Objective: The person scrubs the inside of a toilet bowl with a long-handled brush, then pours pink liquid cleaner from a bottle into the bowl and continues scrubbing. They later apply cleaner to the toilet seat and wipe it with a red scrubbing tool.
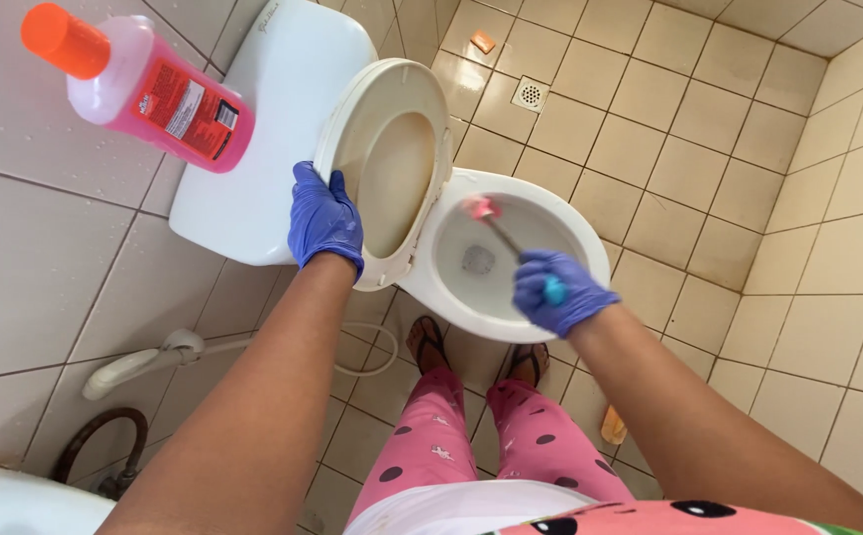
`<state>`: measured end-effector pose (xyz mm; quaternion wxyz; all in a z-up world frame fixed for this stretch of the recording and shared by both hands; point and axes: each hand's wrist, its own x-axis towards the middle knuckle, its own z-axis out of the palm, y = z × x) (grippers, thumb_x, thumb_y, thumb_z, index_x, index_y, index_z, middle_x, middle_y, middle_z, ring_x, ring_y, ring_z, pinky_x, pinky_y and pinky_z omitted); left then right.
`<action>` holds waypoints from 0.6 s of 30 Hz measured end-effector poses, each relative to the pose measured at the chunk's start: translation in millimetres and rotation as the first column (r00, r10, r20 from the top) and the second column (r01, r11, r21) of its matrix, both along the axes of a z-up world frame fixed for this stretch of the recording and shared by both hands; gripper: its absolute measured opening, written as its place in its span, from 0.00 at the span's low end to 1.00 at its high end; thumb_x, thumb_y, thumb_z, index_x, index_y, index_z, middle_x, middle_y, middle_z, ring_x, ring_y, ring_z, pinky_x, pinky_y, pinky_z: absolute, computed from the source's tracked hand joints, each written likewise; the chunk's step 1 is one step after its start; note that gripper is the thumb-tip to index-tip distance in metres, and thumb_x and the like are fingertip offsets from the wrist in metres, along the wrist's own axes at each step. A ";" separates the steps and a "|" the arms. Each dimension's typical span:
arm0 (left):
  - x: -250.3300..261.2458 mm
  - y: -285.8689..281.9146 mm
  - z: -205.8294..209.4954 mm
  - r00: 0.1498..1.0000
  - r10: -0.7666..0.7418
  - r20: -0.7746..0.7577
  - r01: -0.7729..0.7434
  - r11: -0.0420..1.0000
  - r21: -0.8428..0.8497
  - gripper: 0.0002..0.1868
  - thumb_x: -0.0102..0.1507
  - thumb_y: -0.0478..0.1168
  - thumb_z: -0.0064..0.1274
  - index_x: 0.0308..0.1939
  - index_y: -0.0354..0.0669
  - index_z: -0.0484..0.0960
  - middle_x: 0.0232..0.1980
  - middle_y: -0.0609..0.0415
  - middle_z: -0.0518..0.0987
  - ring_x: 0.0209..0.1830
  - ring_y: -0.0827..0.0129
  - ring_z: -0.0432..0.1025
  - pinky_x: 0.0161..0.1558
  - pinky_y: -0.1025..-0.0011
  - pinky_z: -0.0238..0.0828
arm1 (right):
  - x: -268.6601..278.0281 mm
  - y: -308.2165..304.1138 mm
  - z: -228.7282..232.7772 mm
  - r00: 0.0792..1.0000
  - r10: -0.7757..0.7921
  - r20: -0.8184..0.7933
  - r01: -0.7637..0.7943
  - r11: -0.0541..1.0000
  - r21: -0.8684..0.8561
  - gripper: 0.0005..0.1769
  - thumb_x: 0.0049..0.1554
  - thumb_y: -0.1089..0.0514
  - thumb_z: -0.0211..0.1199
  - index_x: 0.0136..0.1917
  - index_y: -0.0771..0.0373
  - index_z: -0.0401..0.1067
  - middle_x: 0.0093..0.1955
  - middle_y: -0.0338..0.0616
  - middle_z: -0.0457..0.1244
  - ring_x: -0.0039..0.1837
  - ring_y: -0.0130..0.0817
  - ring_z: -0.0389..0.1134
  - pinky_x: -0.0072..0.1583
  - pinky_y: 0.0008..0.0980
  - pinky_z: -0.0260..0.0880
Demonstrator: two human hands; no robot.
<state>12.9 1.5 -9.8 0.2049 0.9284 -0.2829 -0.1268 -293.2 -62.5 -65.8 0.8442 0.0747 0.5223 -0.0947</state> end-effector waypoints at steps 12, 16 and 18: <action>0.4 -0.5 -7.1 1.000 0.001 -0.003 -0.001 1.000 0.008 0.24 0.74 0.54 0.35 0.70 0.50 0.60 0.59 0.39 0.76 0.60 0.39 0.73 0.54 0.36 0.73 | -8.7 42.9 16.1 0.951 -0.193 0.241 0.216 0.974 -0.072 0.24 0.66 0.57 0.51 0.28 0.44 0.55 0.22 0.14 0.44 0.22 0.11 0.48 0.30 0.15 0.48; -1.9 -4.5 -4.1 1.000 0.011 -0.027 -0.010 0.999 0.035 0.28 0.75 0.55 0.34 0.75 0.48 0.57 0.67 0.34 0.72 0.66 0.39 0.70 0.58 0.35 0.70 | -21.7 73.7 -11.3 0.659 0.608 -0.444 -0.752 0.557 -0.354 0.21 0.59 0.49 0.66 0.65 0.48 0.71 0.26 0.50 0.62 0.20 0.41 0.64 0.21 0.35 0.63; -3.1 -2.4 -3.4 0.999 0.022 -0.035 -0.021 0.999 0.028 0.28 0.75 0.55 0.34 0.76 0.47 0.57 0.68 0.34 0.72 0.66 0.39 0.70 0.58 0.35 0.70 | -47.7 70.1 31.8 0.380 0.720 -0.580 -0.923 0.258 -0.285 0.23 0.56 0.48 0.69 0.65 0.45 0.75 0.26 0.53 0.66 0.22 0.44 0.67 0.20 0.38 0.67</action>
